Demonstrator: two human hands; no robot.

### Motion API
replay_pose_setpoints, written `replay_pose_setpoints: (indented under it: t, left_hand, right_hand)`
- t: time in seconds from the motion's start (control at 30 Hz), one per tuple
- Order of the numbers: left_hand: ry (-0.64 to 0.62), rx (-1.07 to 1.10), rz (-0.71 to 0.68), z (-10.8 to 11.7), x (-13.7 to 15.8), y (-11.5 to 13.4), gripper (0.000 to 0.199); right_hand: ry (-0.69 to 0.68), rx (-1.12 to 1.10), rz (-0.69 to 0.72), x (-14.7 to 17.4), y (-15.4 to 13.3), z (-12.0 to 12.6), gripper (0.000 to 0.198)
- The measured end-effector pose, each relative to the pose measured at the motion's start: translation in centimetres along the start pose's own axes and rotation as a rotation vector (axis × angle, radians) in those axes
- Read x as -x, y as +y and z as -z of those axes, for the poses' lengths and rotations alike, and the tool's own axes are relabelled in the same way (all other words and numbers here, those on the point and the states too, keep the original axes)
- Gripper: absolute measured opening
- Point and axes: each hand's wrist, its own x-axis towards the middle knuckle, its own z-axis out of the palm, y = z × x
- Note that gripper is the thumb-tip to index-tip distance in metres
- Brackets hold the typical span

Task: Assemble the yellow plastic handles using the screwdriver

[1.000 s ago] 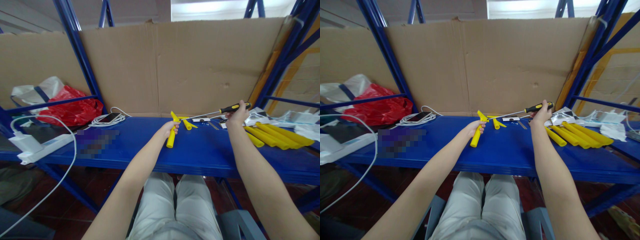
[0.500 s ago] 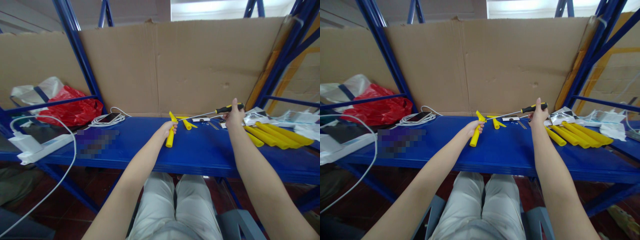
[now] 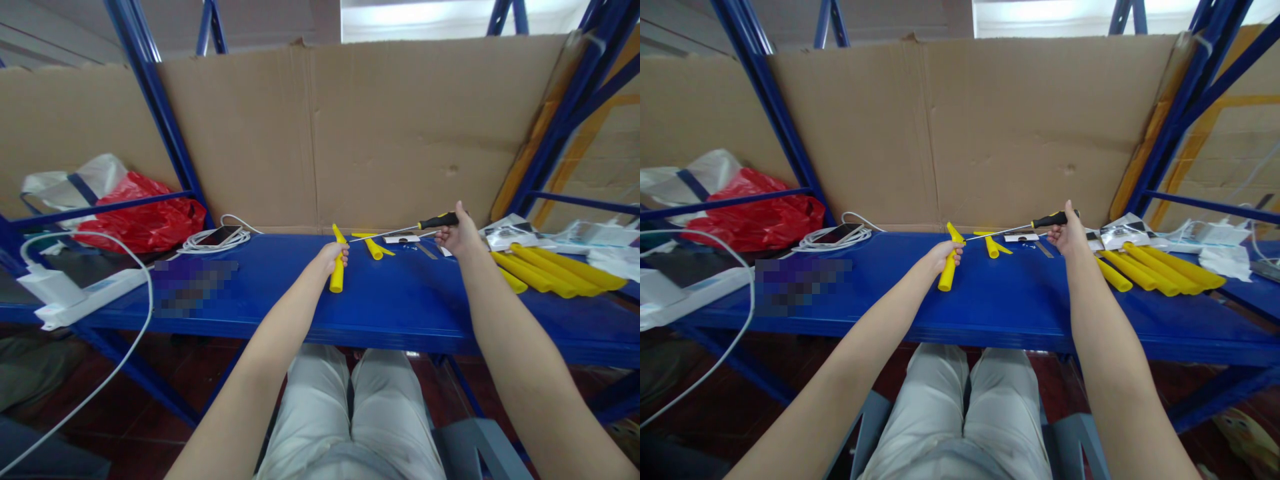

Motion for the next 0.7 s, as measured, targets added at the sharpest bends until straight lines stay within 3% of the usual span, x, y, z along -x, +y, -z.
replay_pose_setpoints:
  t: [0.1, 0.4, 0.53, 0.7]
  left_hand:
    - [0.002, 0.021, -0.001, 0.1, -0.2, 0.0, 0.017]
    - [0.016, 0.004, -0.017, 0.2, -0.3, -0.1, 0.016]
    - [0.037, 0.012, -0.012, 0.3, -0.5, 0.0, 0.017]
    - [0.021, -0.025, -0.015, 0.3, -0.4, 0.1, 0.017]
  right_hand:
    - [-0.033, 0.000, -0.088, 0.5, -0.5, 0.0, 0.042]
    - [-0.048, -0.019, -0.076, 1.8, -1.0, -0.4, 0.037]
    - [0.012, 0.061, -0.064, 1.8, -0.9, -0.6, 0.034]
    - [0.127, 0.085, 0.057, 1.6, -0.6, -0.9, 0.027]
